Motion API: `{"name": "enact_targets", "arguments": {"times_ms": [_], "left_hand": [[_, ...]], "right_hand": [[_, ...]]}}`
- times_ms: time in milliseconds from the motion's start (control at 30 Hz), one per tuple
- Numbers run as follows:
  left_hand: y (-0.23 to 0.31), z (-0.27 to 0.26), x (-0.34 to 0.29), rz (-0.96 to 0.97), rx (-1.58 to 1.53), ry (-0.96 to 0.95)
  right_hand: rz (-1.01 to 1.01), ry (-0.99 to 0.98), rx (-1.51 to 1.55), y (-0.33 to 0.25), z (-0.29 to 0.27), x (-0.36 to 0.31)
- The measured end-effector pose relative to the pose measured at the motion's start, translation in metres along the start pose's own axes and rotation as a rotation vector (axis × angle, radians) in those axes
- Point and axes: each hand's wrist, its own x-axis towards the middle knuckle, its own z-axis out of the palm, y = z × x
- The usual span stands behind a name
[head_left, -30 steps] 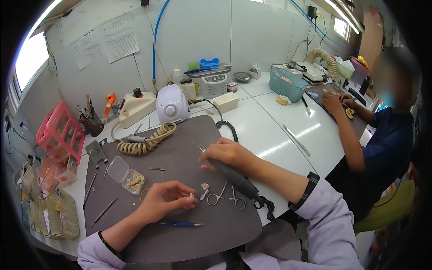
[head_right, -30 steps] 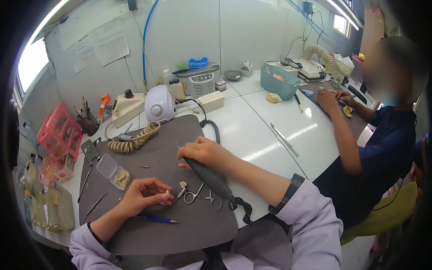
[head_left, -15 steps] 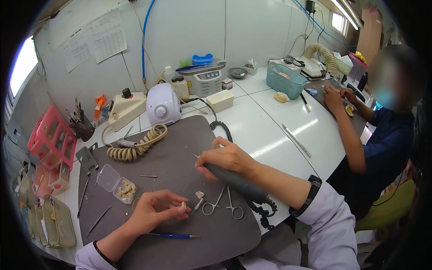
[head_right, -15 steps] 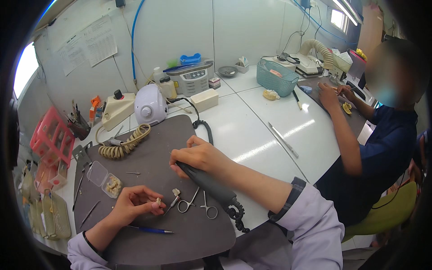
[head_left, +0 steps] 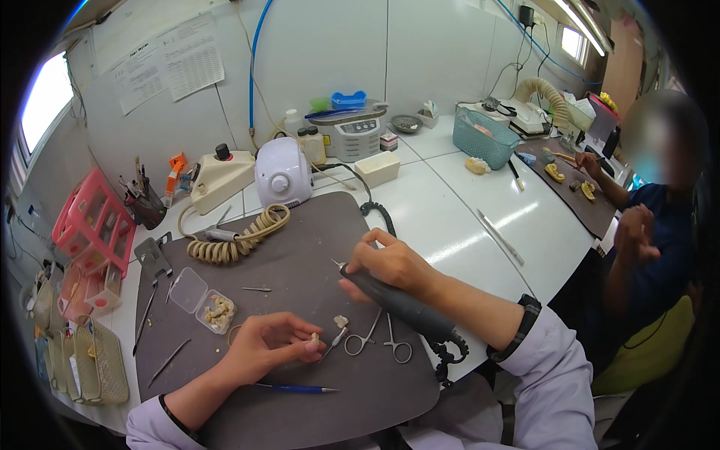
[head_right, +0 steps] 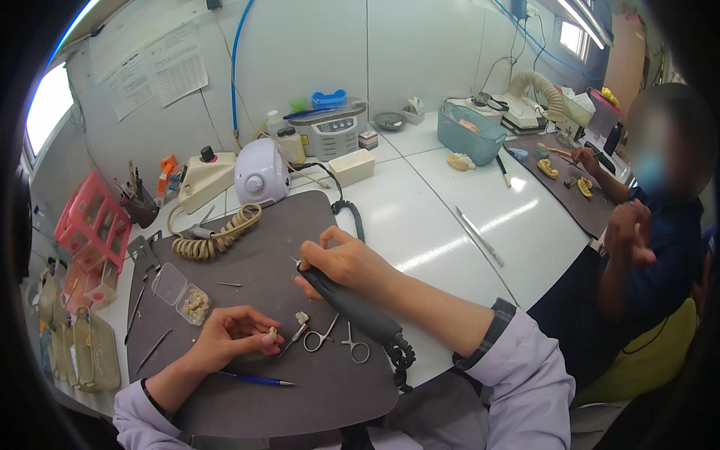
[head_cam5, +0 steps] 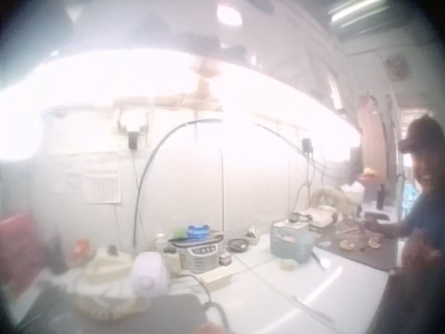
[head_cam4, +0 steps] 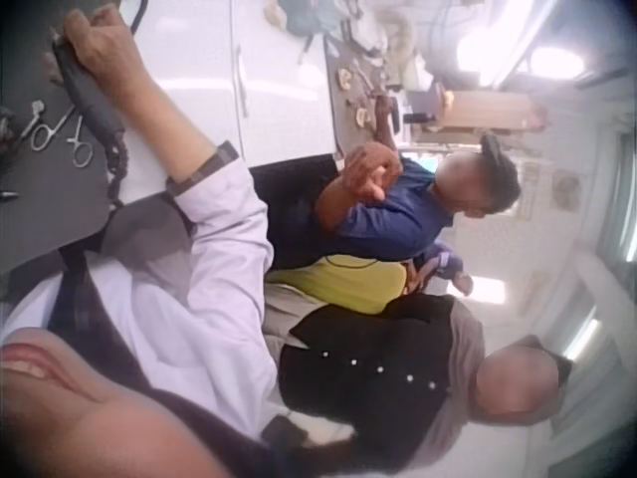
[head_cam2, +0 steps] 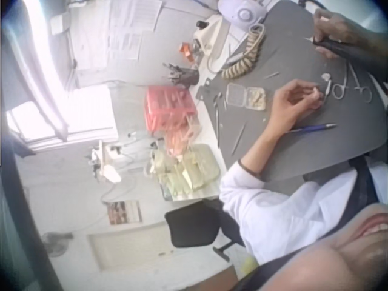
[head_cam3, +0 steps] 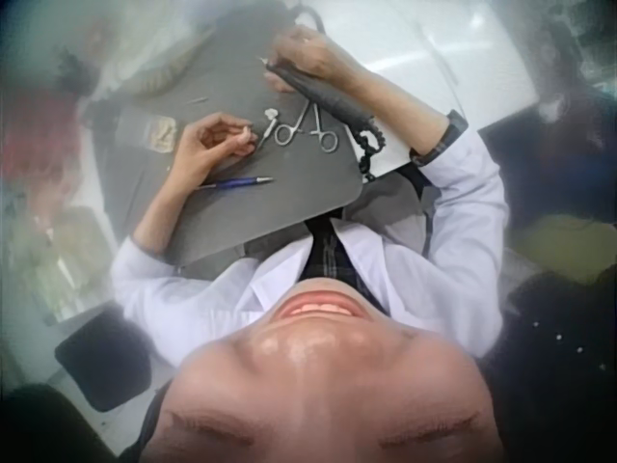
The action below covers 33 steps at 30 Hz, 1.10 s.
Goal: The person holds a small, tooth-colored object in their left hand and uses a rotary carving tool in their right hand to shape and smooth its surface. The person rotates the object frequently to access different angles while working at a cluttered workstation.
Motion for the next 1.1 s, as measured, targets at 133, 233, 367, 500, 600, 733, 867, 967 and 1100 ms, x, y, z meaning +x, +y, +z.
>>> {"name": "enact_targets", "arguments": {"times_ms": [133,233,367,500,600,733,867,967,1100], "left_hand": [[0.0005,0.0004,0.0002,-0.007,0.007,-0.009],[-0.0003,0.0006,0.0002,-0.008,0.016,-0.006],[-0.0011,-0.0009,-0.0005,0.024,0.033,-0.028],[0.0014,0.0003,-0.0004,0.005,0.048,-0.019],[-0.0009,0.0002,-0.0002,0.008,0.045,-0.027],[-0.001,-0.0012,0.0,0.025,0.047,-0.034],[0.0006,0.0007,-0.001,0.016,0.03,-0.034],[-0.0003,0.0001,-0.0008,0.014,0.026,-0.037],[-0.0015,-0.0005,-0.0006,0.019,0.039,-0.049]], "right_hand": [[-0.009,0.012,-0.022,0.0006,0.0021,-0.0011],[0.017,0.01,-0.004,-0.0013,0.0014,-0.0011],[-0.018,0.037,-0.027,0.002,0.0043,-0.0025],[-0.01,0.015,0.001,-0.0003,-0.0011,-0.0005],[0.016,-0.021,0.008,-0.0032,0.0007,-0.0004],[-0.011,-0.015,-0.004,-0.0028,-0.0022,0.0013],[-0.022,-0.03,-0.022,-0.0029,-0.0038,0.0002],[-0.018,-0.026,-0.019,-0.0036,-0.0028,0.0004],[-0.021,-0.031,-0.025,-0.0019,-0.0012,-0.0009]]}}
